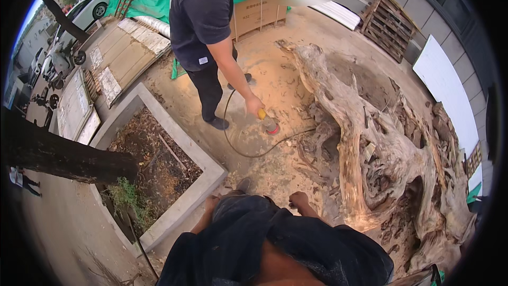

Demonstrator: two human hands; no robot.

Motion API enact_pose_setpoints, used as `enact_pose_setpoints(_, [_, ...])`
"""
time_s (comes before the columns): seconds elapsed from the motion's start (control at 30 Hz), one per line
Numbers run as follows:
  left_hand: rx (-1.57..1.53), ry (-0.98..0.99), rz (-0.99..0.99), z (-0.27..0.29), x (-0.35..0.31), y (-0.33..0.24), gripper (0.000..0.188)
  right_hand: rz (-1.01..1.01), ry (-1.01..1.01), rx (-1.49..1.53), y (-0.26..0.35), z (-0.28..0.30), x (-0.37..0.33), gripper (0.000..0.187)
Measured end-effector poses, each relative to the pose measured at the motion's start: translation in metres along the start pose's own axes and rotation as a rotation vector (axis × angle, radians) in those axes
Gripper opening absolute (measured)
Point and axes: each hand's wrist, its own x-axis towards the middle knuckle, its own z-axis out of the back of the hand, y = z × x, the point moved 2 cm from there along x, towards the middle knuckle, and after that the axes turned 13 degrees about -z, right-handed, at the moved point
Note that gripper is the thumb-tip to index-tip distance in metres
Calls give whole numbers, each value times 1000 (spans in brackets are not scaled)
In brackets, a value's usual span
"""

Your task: The person uses an angle grinder to carve and shape a large piece of driftwood. They move around the log to access different sections, grinding away material and creating grooves and contours.

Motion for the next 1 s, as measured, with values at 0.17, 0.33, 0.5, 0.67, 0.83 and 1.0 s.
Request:
enact_pose_setpoints(0.17, [132,107,-92,-13,20,1,31,-102,-112,27,-42,18,-12,17])
enact_pose_setpoints(0.33, [299,12,-214,2,15,-65,28,-120,-83,220,-79,17,-11,19])
enact_pose_setpoints(0.5, [397,-121,-1107,26,-10,-205,30,-225,-96,333,-87,1,-39,20])
enact_pose_setpoints(0.67, [589,-28,-1730,60,-56,-395,47,-199,-146,405,-92,0,-63,20])
enact_pose_setpoints(0.83, [966,448,-1847,58,0,-423,66,-207,-142,457,-89,-6,-71,21])
enact_pose_setpoints(1.0, [1155,350,-1711,12,52,-431,64,-238,-174,528,-124,-14,-61,23])
